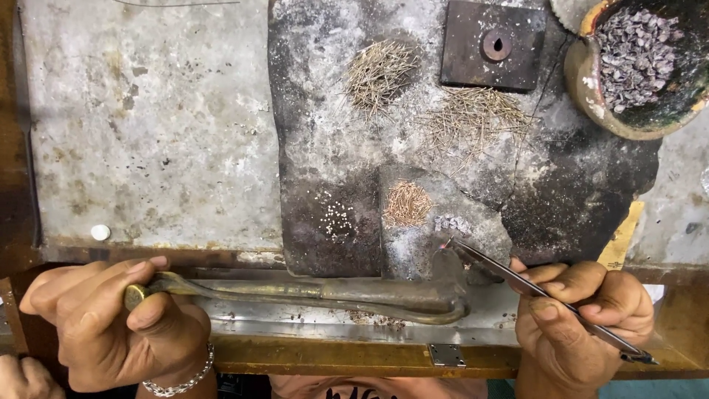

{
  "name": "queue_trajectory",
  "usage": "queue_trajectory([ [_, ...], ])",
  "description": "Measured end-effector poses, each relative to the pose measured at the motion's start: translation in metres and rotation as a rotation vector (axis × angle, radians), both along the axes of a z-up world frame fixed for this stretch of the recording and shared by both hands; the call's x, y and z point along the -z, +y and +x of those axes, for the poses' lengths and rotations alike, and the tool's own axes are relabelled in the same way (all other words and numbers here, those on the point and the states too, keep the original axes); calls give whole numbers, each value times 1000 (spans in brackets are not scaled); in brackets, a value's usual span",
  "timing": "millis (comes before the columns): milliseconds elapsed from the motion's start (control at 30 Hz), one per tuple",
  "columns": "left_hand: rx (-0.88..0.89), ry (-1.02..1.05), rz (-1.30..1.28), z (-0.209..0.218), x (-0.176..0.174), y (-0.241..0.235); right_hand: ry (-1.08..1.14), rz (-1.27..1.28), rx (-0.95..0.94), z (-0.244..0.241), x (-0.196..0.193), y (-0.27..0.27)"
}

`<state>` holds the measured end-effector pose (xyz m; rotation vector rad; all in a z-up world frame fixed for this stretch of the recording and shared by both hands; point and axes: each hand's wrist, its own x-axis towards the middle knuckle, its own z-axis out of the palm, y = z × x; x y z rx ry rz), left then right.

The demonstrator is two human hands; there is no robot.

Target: The person uses a blowtorch and tweezers to heat and fuse small metal pieces on a workbench. They repeatedly apply the flame to individual pieces, moving them with tweezers to ensure even heating and joining.

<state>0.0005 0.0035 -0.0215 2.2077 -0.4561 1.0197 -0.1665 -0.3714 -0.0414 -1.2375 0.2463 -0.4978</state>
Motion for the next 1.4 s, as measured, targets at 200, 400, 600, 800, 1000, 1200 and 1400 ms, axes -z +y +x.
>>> queue_trajectory([
  [200,-22,5,-2,-1,1,0,5,-5,6,0,-1,1],
  [400,-7,62,-44,-7,4,3,17,-10,10,-4,4,-3],
  [600,41,65,-21,-7,9,11,-61,34,3,6,0,4],
  [800,72,98,-13,-8,6,14,-24,33,37,5,-2,6],
  [1000,28,140,46,-11,-2,11,-23,15,12,1,1,2],
  [1200,23,105,62,-7,-2,9,13,-36,3,-4,5,-4],
  [1400,9,114,45,-8,-3,6,31,-28,17,-3,2,-1],
])
